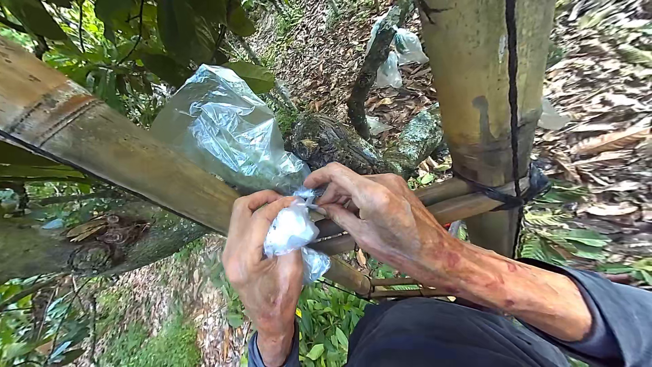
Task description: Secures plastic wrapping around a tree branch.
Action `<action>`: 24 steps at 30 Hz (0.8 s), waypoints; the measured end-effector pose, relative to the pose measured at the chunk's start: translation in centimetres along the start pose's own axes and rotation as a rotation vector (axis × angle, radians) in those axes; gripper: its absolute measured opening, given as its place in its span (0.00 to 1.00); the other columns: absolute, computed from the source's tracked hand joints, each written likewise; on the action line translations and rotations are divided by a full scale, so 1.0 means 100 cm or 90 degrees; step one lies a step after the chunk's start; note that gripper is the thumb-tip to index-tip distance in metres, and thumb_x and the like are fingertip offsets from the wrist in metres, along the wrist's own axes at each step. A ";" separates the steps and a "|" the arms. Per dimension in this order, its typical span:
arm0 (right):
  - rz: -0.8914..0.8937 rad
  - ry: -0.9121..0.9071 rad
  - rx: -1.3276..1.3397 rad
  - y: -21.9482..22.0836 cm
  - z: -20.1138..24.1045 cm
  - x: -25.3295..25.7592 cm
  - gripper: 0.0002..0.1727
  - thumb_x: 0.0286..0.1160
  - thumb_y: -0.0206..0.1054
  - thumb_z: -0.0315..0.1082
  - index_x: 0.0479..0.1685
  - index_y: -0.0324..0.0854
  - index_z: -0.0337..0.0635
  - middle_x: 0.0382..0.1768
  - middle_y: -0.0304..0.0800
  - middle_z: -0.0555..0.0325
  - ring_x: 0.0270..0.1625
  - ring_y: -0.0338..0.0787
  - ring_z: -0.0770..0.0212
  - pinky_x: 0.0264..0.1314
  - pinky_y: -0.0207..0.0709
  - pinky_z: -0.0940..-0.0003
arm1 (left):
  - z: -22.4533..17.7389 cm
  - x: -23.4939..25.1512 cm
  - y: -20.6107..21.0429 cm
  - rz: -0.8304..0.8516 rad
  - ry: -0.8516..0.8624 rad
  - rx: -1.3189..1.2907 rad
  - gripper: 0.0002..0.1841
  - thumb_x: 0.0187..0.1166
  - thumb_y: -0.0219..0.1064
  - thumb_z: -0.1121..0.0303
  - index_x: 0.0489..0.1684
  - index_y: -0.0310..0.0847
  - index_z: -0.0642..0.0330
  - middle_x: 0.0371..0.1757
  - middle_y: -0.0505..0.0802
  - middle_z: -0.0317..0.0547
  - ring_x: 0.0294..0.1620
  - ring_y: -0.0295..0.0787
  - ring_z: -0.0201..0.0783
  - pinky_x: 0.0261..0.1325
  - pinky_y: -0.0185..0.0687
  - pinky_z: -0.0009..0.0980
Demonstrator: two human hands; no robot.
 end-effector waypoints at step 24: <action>0.075 -0.094 -0.064 -0.023 0.017 0.003 0.10 0.86 0.60 0.41 0.48 0.86 0.52 0.29 0.90 0.70 0.28 0.88 0.74 0.28 0.81 0.76 | -0.004 -0.010 -0.025 -0.144 0.054 -0.062 0.11 0.78 0.70 0.66 0.49 0.91 0.64 0.50 0.95 0.47 0.48 0.93 0.37 0.49 0.92 0.32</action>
Point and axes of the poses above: each hand's wrist, its own x-axis towards the middle knuckle, its own y-axis out of the palm, z = x × y, the point moved 5 cm from there along x, towards the middle knuckle
